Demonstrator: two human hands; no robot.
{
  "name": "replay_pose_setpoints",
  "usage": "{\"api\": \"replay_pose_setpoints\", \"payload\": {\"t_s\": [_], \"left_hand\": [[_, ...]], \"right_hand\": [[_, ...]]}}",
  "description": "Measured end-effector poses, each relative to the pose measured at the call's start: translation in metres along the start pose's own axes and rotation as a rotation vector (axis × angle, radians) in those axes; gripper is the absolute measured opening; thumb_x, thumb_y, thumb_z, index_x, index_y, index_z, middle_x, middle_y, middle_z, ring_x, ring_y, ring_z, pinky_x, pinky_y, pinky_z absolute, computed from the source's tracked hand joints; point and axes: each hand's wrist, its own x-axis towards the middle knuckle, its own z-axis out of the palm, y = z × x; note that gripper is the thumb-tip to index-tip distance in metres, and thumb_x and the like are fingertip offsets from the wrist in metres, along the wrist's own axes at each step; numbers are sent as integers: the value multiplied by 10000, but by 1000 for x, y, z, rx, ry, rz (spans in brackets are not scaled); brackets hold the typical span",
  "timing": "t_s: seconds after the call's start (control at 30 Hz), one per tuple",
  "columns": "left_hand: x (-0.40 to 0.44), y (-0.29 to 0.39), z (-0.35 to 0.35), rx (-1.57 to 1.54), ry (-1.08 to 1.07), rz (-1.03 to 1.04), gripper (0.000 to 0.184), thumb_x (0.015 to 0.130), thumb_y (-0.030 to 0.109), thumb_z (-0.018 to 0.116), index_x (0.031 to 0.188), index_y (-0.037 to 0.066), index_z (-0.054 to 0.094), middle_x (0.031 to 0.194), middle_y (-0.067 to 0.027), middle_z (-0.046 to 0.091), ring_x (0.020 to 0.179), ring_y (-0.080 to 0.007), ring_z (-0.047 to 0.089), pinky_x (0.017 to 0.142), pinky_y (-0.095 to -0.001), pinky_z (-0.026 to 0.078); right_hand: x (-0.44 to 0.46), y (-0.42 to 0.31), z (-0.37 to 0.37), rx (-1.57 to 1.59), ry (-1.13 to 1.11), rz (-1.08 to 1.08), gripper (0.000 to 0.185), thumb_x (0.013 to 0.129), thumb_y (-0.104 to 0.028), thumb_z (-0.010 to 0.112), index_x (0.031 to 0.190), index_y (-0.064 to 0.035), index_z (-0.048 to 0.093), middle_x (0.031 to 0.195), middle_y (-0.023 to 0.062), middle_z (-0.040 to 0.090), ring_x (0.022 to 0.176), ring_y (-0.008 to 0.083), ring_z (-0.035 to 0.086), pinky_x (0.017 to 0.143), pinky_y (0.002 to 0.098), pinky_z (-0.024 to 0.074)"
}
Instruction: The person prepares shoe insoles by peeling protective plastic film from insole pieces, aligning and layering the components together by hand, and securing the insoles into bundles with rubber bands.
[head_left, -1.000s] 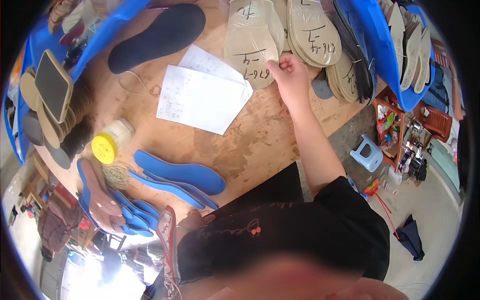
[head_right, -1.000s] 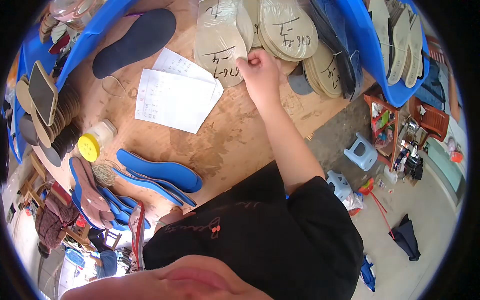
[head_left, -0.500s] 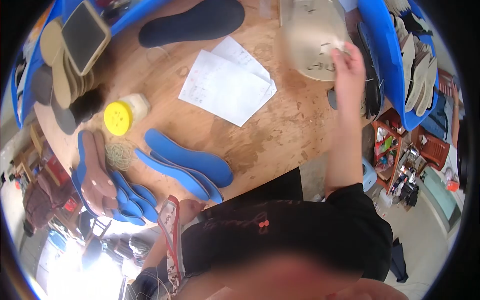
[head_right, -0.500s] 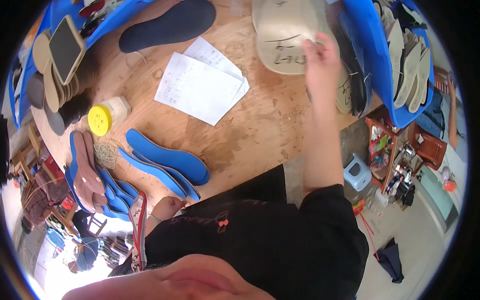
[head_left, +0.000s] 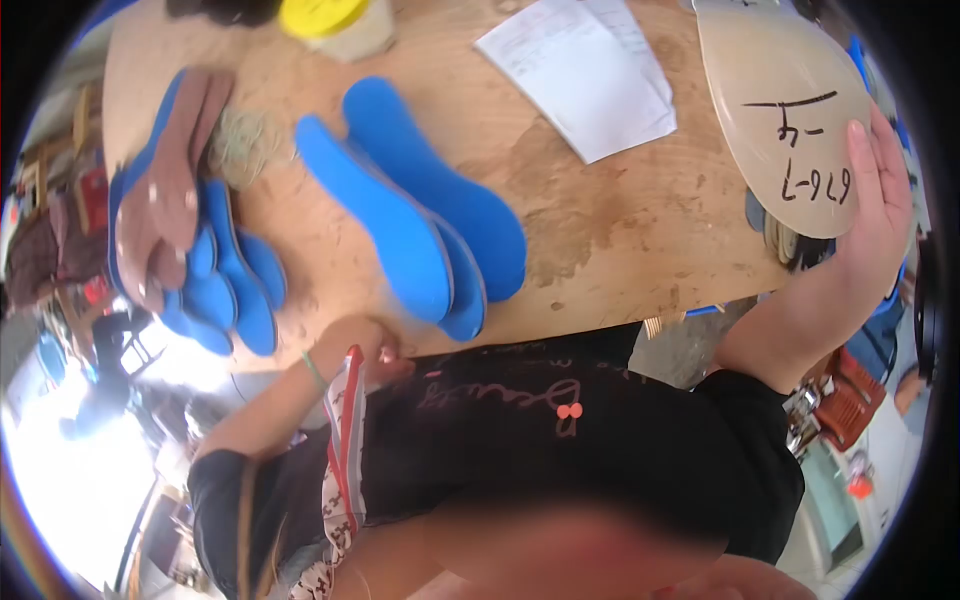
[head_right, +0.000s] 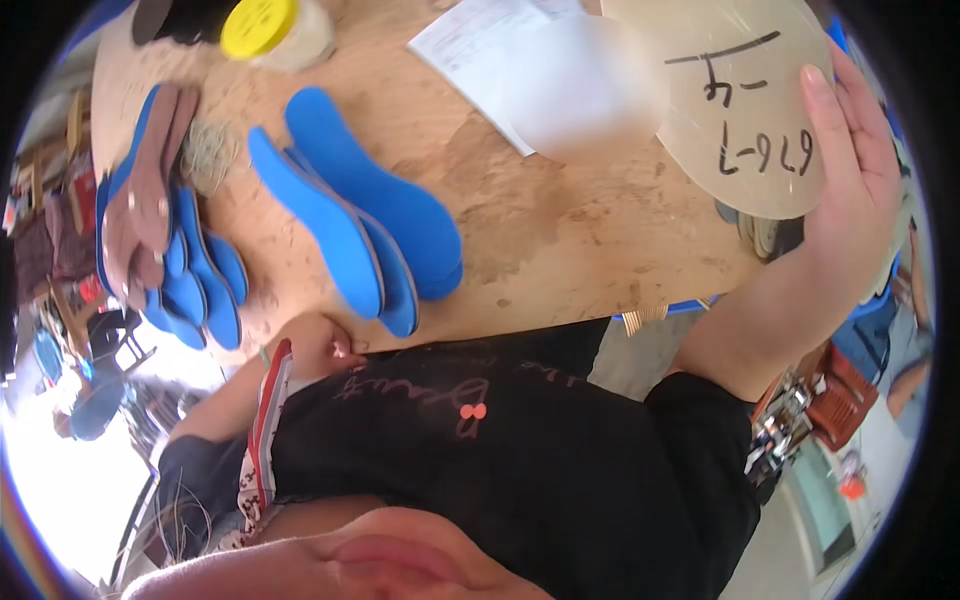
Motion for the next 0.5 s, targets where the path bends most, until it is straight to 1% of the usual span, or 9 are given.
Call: {"api": "replay_pose_setpoints", "payload": {"t_s": [0.07, 0.1, 0.2, 0.3, 0.33, 0.4, 0.5], "left_hand": [[3, 0, -1, 25, 3, 51, 276, 767, 356, 743, 684, 94, 719, 621, -69, 647, 626, -247, 648, 609, -347, 503], [1, -1, -1, 58, 75, 143, 298, 779, 357, 724, 652, 89, 698, 604, -73, 632, 617, -244, 641, 587, -348, 487], [-2, 1, -4, 69, 64, 134, 353, 796, 374, 694, 609, 76, 663, 567, -78, 595, 563, -249, 596, 556, -352, 452], [-2, 9, -15, 64, -131, 35, 419, 809, 403, 668, 569, 64, 620, 527, -78, 548, 511, -240, 535, 528, -352, 415], [-2, 12, -18, 54, -117, 25, 427, 820, 415, 647, 572, 67, 633, 527, -91, 552, 527, -245, 546, 548, -363, 424], [-5, 16, -18, 36, -102, 13, 452, 840, 438, 603, 578, 74, 660, 527, -117, 561, 557, -256, 568, 587, -385, 442], [-6, 12, -14, 1, -53, 93, 447, 846, 384, 646, 553, 49, 598, 473, -55, 518, 450, -179, 514, 498, -326, 405]], "right_hand": [[-6, -5, 1, -40, -64, -47, 353, 953, -99, 569, 1275, 44, 541, 1141, 104, 660, 1057, 132, 609, 905, 242, 461], [-13, -11, 7, -47, -133, -103, 362, 965, -111, 558, 1290, 42, 523, 1164, 98, 649, 1067, 129, 606, 907, 242, 463], [-6, 15, -12, 168, -361, -33, 353, 965, -116, 555, 1294, 8, 525, 1137, 74, 646, 1026, 108, 601, 890, 239, 458], [-26, 39, -8, -232, -391, 150, 311, 956, -111, 566, 1255, -28, 567, 996, 14, 647, 920, 66, 576, 822, 201, 431], [-36, 49, -11, -343, -453, 182, 304, 946, -92, 561, 1245, -36, 565, 977, -6, 629, 894, 56, 558, 793, 191, 427], [-56, 64, -15, -477, -550, 177, 292, 940, -64, 547, 1229, -30, 563, 1012, 8, 632, 919, 64, 567, 803, 206, 439], [-87, 92, -20, -268, -499, 193, 277, 944, -55, 533, 1217, -14, 558, 1024, 20, 638, 932, 72, 576, 822, 226, 451]]}}
